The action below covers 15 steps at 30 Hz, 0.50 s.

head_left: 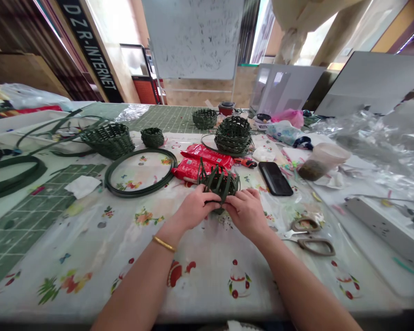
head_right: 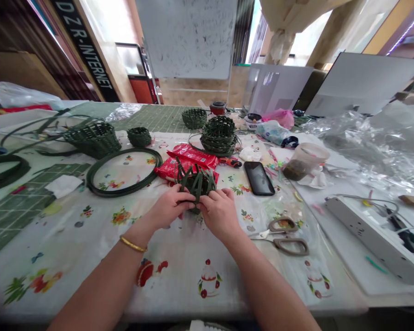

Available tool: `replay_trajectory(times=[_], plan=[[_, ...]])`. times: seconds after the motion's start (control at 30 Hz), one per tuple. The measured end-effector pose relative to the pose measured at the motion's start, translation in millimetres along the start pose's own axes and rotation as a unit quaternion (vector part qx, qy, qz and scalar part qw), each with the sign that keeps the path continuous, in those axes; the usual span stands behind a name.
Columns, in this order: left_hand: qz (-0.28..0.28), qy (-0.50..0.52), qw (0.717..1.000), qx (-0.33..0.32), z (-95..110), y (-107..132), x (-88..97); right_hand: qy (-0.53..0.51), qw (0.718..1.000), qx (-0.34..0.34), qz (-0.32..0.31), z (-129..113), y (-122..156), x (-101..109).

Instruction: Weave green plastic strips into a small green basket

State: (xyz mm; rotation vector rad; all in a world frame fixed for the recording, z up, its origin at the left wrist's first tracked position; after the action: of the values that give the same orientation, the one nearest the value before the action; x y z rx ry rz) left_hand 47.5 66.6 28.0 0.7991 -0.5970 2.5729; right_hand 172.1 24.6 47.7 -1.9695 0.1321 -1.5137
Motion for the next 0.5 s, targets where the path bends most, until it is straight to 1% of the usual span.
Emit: replay_trajectory(times=[0.1,0.17,0.23,0.3,0.4,0.47,0.5], plan=[[-0.003,0.013,1.000,0.014,-2.2,-0.7,-2.4,0.016,1.000,-0.007,-0.005,-1.6,-0.5,0.0],[-0.003,0.002,1.000,0.016,-1.8,-1.0,-3.6,0.007,1.000,-0.017,-0.022,0.4,-0.5,-1.5],[-0.003,-0.008,1.000,0.010,-0.9,-1.5,-4.6,-0.026,0.998,-0.026,-0.047,3.9,0.1,-3.8],[-0.005,-0.007,1.000,-0.004,-0.5,-2.1,-5.7,-0.076,0.995,-0.036,-0.056,8.2,1.2,-4.4],[-0.010,0.016,1.000,-0.024,-2.2,-2.9,-5.6,-0.141,0.989,-0.048,-0.020,13.5,2.8,0.8],[-0.025,0.043,0.998,-0.025,-4.6,-3.2,-5.8,-0.152,0.987,-0.055,0.002,14.2,3.6,4.3],[-0.032,0.050,0.998,-0.022,-5.6,-3.2,-5.4,-0.144,0.988,-0.060,0.003,13.6,3.8,5.2]])
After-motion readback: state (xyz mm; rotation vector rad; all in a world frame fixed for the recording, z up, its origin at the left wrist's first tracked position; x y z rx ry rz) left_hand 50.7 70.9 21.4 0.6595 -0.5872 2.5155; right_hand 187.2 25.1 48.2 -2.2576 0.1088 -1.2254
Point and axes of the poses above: each hand's wrist, its own y-axis away from the middle knuckle, its own x-axis out of the back of the hand, z = x × y, the point moved 7 cm from there along -y, towards the middle knuckle, and after that the axes turned 4 degrees about y, right-handed, at the moved point
